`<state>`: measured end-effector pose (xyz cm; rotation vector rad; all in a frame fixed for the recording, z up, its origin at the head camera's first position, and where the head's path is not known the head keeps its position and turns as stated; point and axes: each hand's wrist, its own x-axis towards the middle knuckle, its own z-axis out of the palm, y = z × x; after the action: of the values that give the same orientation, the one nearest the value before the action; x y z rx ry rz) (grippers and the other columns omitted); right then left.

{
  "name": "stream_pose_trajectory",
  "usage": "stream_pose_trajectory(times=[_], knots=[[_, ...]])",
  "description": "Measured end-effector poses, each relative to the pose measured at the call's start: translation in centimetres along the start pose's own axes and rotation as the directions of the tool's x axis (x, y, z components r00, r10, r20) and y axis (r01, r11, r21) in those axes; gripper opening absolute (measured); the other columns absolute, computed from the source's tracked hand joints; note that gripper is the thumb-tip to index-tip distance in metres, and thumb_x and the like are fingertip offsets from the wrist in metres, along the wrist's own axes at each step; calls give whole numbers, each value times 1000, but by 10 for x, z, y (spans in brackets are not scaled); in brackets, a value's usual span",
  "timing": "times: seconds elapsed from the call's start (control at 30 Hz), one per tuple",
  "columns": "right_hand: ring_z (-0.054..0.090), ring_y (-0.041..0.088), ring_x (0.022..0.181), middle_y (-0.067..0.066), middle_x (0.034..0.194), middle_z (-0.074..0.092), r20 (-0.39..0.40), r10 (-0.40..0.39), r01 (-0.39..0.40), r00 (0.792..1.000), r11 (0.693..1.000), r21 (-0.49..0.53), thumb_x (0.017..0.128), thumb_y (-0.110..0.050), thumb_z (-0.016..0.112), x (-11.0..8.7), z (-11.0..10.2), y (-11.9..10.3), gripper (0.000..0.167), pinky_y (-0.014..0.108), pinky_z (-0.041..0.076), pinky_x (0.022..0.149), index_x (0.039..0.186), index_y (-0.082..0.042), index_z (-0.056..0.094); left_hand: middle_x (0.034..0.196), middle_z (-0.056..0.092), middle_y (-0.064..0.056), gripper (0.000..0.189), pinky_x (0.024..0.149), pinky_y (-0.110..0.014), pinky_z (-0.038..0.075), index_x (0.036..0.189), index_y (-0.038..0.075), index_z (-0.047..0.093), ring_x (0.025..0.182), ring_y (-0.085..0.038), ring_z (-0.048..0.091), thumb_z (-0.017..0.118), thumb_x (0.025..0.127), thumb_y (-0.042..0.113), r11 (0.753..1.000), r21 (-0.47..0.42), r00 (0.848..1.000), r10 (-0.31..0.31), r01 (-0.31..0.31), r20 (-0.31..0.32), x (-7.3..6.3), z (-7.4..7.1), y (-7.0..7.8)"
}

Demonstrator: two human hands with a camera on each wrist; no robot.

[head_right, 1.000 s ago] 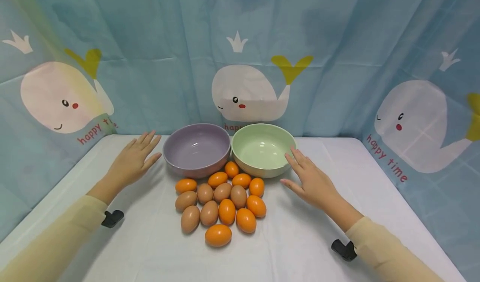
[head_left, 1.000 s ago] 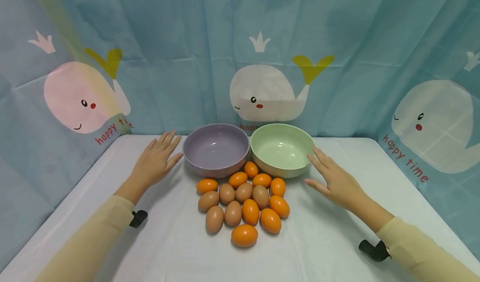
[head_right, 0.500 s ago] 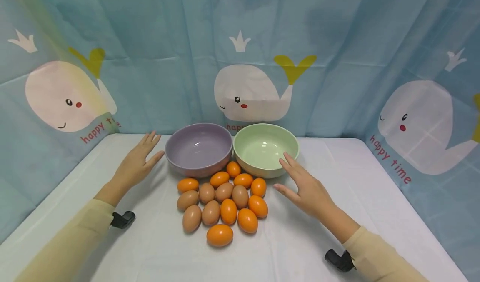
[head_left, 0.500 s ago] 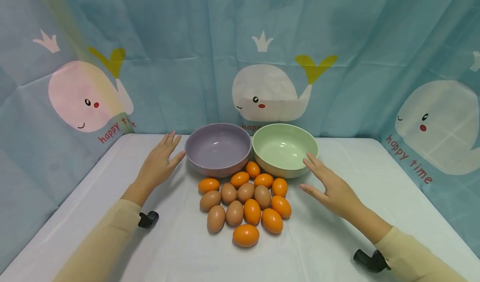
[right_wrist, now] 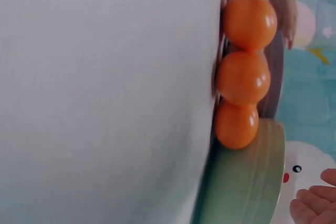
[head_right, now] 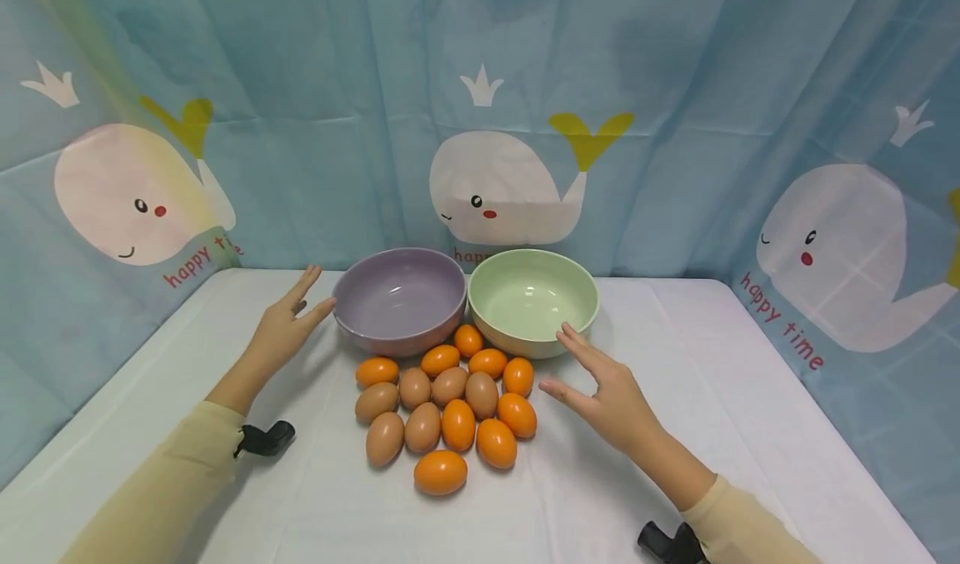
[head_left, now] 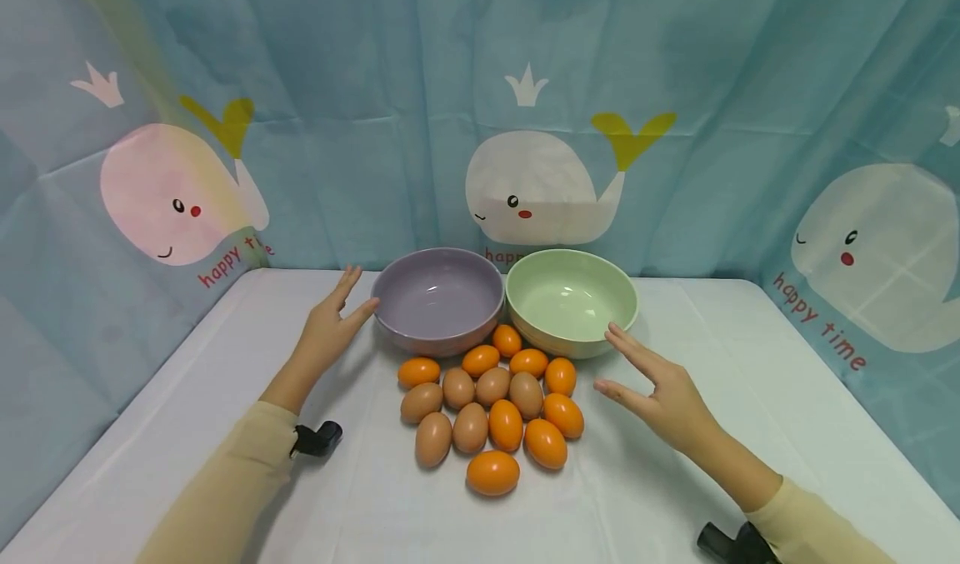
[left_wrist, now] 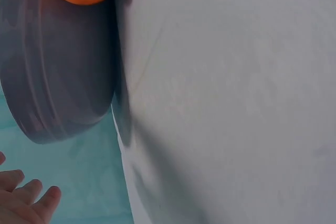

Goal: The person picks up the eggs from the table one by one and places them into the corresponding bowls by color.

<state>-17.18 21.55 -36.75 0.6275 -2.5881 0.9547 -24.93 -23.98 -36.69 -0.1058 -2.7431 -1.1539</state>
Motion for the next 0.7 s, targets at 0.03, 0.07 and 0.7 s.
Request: stream_pose_trajectory(times=[0.03,0.07,0.7], knots=[[50,19,137,8,152,48,0,11,-11,1000,1000,24,86,-26,79,-1,1,0,68,-3,26,101,146,-12,51,168,8,-8,77,121,-57,26,161,19,16,152,-40,19,54,100,48,1000,-17,1000,-7,7,-3,0,1,1],[49,14,137,9,152,48,3,22,-22,1000,999,50,86,-25,79,-2,2,-1,67,-3,27,101,145,-10,52,168,8,-9,77,121,-56,27,161,18,16,152,-39,19,54,100,47,999,-35,1000,-12,11,-6,1,2,1],[56,34,132,14,140,60,182,379,-419,908,843,337,85,-32,79,-10,16,-21,63,37,49,105,139,-6,58,167,19,-5,77,124,-46,25,160,16,19,153,-28,23,58,99,43,901,-423,994,-109,94,-11,3,20,-1]])
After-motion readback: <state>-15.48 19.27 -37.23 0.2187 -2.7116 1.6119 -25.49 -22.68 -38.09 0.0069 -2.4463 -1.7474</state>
